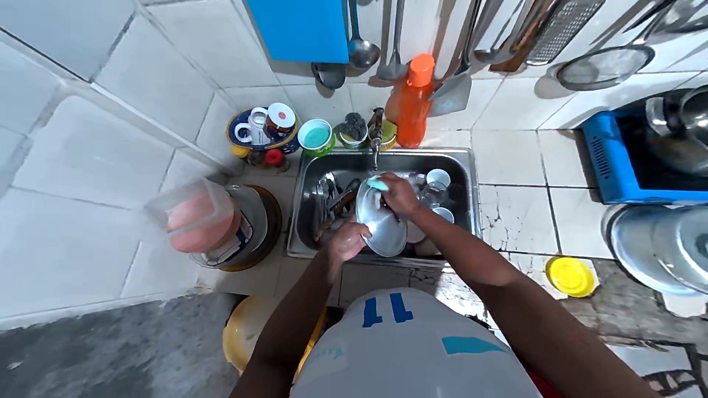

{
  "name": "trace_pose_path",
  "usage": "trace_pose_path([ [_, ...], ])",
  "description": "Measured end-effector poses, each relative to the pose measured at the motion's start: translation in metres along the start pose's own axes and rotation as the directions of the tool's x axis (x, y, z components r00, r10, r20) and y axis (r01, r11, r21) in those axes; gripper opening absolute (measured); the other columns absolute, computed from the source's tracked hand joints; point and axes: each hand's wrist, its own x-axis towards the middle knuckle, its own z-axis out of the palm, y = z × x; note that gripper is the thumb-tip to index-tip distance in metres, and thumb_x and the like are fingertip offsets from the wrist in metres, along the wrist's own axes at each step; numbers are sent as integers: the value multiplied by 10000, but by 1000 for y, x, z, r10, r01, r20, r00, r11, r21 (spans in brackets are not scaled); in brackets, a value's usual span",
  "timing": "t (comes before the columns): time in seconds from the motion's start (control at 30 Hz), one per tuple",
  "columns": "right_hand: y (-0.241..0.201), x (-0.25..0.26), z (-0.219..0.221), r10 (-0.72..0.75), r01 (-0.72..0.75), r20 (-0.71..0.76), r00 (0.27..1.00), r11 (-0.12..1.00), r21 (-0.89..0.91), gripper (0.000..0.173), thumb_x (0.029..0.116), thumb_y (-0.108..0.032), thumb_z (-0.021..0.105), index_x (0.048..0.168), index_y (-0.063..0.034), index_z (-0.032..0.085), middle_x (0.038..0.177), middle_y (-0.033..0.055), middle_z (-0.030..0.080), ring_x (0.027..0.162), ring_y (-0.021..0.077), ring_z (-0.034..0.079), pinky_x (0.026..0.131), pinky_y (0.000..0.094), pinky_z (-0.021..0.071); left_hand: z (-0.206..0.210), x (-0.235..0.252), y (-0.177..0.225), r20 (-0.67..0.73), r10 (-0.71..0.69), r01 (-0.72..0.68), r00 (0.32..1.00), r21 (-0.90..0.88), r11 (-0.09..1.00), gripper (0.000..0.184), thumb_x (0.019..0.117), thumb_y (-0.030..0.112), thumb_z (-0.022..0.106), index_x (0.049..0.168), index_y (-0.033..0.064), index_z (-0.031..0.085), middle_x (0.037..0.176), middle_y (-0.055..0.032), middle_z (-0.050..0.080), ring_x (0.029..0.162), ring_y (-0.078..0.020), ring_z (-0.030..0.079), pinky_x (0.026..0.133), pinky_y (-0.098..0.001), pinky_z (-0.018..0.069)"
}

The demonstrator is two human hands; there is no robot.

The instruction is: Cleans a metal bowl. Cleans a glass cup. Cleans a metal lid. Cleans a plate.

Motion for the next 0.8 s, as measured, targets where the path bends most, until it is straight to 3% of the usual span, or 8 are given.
trace_pose_path([
  [0.1, -25, -8, 11, 89, -89, 9, 996, 996, 7, 285, 968, -85, 620, 1224, 1, 713, 1330, 208, 652, 1275, 361, 599, 1103, 545, 465, -5, 4, -8, 12, 14, -14, 1000, -9, 1000, 633, 868, -182, 488, 1441, 53, 360, 1195, -148, 640, 1011, -235, 685, 839, -418, 604],
  [0.2, -53, -32, 23, -203, 210, 157, 966, 977, -27, 295, 909, -58, 665, 1193, -12, 732, 1345, 166, 662, 1361, 320, 548, 1166, 479, 425, -15, 12, 6, -64, 15, -19, 998, -63, 998, 337, 902, -120, 436, 1179, 50, 524, 972, -80, 668, 856, -175, 669, 770, -365, 579],
  [0.33, -43, -28, 10, -330, 388, 432, 839, 920, -50, 438, 980, -228, 603, 1375, -42, 637, 1538, 141, 523, 1514, 308, 368, 1258, 551, 228, -38, 19, 2, 35, 94, -90, 995, -94, 991, 484, 893, -155, 416, 1326, 57, 465, 1095, -122, 666, 934, -220, 683, 824, -416, 592],
  [0.43, -49, -5, -8, -363, 381, 420, 832, 923, 43, 373, 1003, -291, 605, 1265, -50, 719, 1369, 135, 665, 1399, 304, 524, 1261, 627, 151, -33, 19, -13, -86, 68, -86, 994, -234, 968, 425, 925, -125, 409, 1312, 36, 478, 1105, -152, 671, 946, -241, 688, 820, -438, 591],
  [0.5, -49, 27, -20, -294, 310, 271, 917, 951, -17, 313, 1022, -242, 579, 1183, -34, 748, 1233, 166, 720, 1249, 326, 632, 1218, 575, 302, -27, 17, -19, -139, 30, -73, 990, -316, 946, 381, 936, -103, 413, 1284, 39, 477, 1109, -148, 671, 953, -238, 694, 803, -430, 599],
  [0.6, -26, 94, -39, -164, 293, 291, 943, 825, -484, 348, 1034, -232, 558, 1324, -70, 664, 1361, 221, 611, 1276, 424, 576, 1081, 586, 456, -31, 15, -28, -123, 33, -79, 992, -389, 918, 367, 921, -88, 395, 1253, 33, 496, 1102, -154, 680, 957, -244, 699, 805, -436, 602],
  [0.7, 3, 134, -56, -67, 453, 543, 837, 640, -621, 373, 1038, -133, 552, 1403, -69, 596, 1466, 277, 507, 1328, 518, 500, 1024, 661, 460, -39, 10, -36, -106, 37, -78, 994, -418, 905, 351, 927, -74, 383, 1238, 29, 510, 1089, -146, 685, 968, -239, 695, 845, -437, 593],
  [0.8, 24, 164, -54, -112, 631, 674, 730, 489, -603, 268, 1036, -135, 557, 1279, -63, 646, 1207, 277, 636, 1102, 503, 638, 844, 657, 537, -46, 7, -41, -45, 64, -78, 997, -457, 886, 303, 954, -7, 333, 1149, 45, 558, 1004, -119, 718, 913, -206, 716, 814, -397, 605],
])
